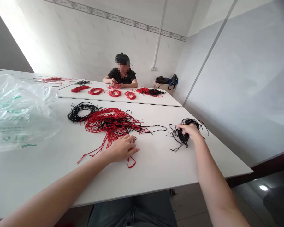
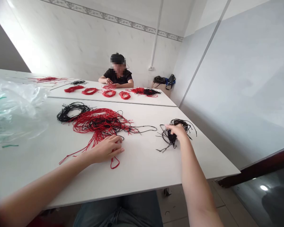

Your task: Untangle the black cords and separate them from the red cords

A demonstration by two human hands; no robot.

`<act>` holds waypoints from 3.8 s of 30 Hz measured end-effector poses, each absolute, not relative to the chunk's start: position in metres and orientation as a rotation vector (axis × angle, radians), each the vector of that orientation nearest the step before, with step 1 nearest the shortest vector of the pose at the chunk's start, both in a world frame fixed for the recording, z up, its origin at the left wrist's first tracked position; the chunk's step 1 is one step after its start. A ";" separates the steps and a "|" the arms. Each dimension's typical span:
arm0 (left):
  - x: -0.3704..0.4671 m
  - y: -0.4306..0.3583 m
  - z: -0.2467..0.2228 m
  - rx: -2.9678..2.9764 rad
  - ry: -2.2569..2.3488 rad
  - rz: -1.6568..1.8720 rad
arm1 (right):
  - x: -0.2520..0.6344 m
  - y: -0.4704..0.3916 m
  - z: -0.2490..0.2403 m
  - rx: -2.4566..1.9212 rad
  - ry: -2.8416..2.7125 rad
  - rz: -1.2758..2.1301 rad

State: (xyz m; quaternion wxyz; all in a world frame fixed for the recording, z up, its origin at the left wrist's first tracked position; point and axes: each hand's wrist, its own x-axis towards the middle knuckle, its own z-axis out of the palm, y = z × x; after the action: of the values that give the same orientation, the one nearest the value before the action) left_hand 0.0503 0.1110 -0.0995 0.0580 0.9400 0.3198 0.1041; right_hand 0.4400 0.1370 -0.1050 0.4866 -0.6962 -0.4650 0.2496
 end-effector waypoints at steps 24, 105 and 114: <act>0.043 0.110 -0.102 2.836 0.956 0.331 | 0.247 0.189 -0.062 -1.893 -1.800 0.864; 0.059 0.104 -0.106 2.295 1.084 1.000 | 0.346 0.118 0.052 -0.443 -1.101 1.509; 0.056 0.111 -0.105 2.460 1.000 1.411 | 0.358 0.133 0.042 -0.490 -1.005 1.479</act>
State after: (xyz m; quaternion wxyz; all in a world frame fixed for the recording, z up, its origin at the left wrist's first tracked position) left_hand 0.0563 0.1110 -0.1046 0.0672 0.8162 0.3319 0.4680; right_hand 0.3576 0.1332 0.0416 0.6002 -0.2115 -0.4335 0.6380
